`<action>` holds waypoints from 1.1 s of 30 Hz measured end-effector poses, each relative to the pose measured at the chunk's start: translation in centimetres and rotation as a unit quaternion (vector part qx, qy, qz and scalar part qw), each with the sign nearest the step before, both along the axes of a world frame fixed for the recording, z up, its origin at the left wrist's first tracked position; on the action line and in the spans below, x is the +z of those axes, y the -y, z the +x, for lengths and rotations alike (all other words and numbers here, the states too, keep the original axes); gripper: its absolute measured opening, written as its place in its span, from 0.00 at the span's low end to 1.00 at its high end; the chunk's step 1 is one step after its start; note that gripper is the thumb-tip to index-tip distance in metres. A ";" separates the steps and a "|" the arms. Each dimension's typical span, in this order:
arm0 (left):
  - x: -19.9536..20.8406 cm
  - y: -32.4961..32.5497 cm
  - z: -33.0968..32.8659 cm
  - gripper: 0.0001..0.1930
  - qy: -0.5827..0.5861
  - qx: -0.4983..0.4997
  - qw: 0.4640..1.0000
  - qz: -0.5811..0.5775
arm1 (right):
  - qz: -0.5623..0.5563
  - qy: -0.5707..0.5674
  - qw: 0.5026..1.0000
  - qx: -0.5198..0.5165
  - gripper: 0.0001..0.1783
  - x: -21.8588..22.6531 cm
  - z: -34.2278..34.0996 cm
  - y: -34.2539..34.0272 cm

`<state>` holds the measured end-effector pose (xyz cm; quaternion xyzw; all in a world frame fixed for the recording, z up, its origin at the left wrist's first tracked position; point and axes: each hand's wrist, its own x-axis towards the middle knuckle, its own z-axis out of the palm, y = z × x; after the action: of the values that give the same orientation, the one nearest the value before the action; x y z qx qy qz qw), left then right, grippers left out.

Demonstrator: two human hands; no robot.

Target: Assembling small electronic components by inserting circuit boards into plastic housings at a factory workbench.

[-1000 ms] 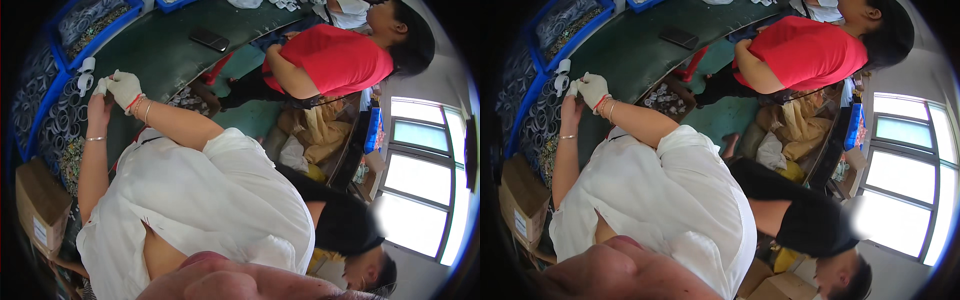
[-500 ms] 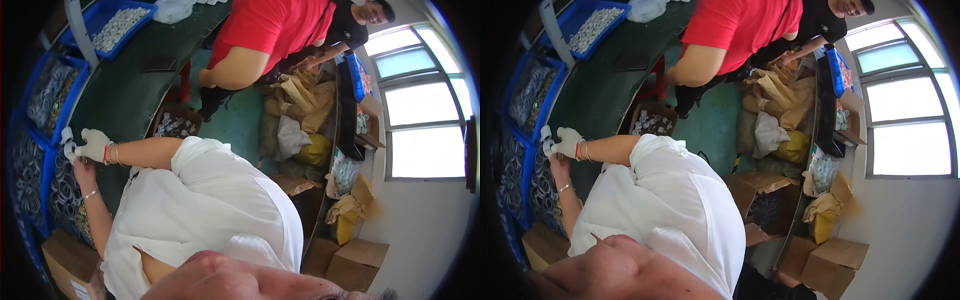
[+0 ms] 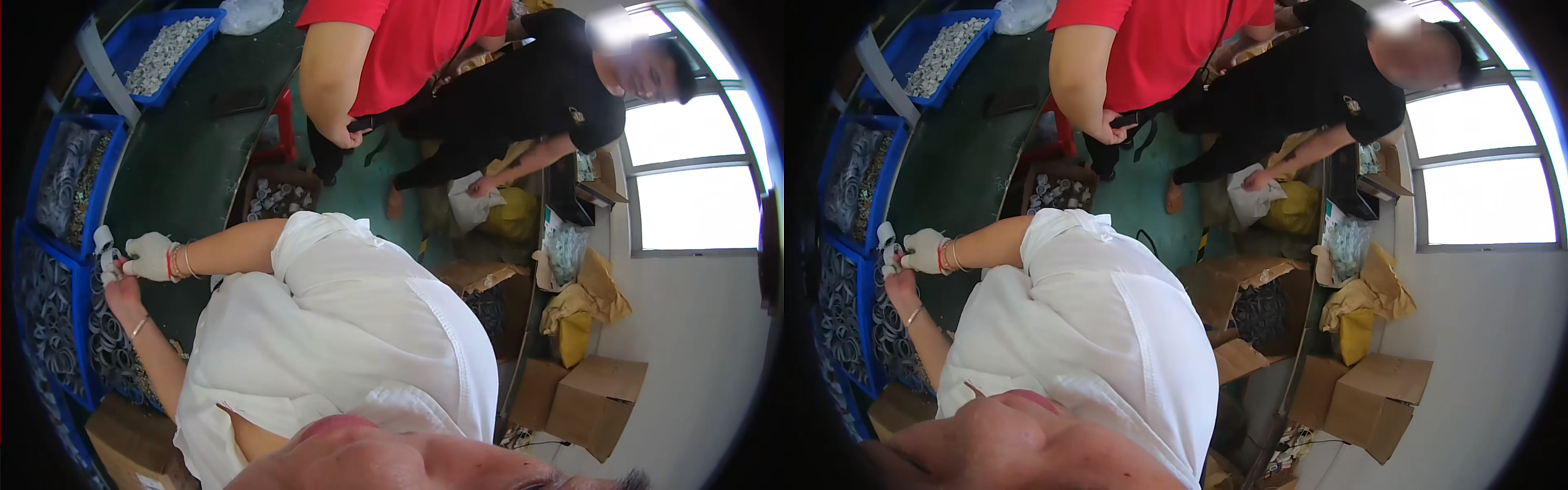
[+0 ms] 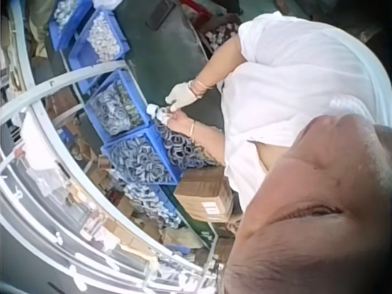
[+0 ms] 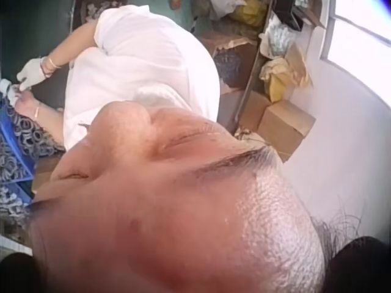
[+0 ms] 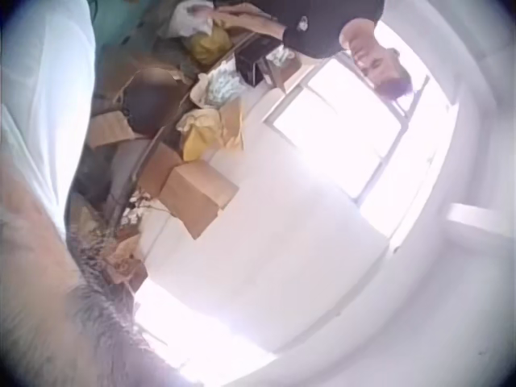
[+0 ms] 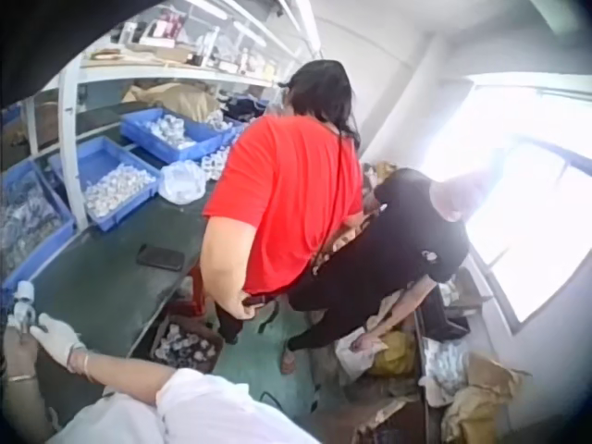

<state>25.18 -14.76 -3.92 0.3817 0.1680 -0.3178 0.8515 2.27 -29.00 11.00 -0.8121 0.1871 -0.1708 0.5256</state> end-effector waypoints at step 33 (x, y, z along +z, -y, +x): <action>11.5 5.2 -12.9 0.14 0.271 0.056 0.875 0.397 | -0.178 -0.182 0.852 0.458 0.22 11.2 -10.9 2.5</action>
<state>12.32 -19.96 7.54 0.7491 0.0638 -0.0604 0.6566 -8.65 -31.54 22.20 -0.9021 -0.1471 0.2093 0.3475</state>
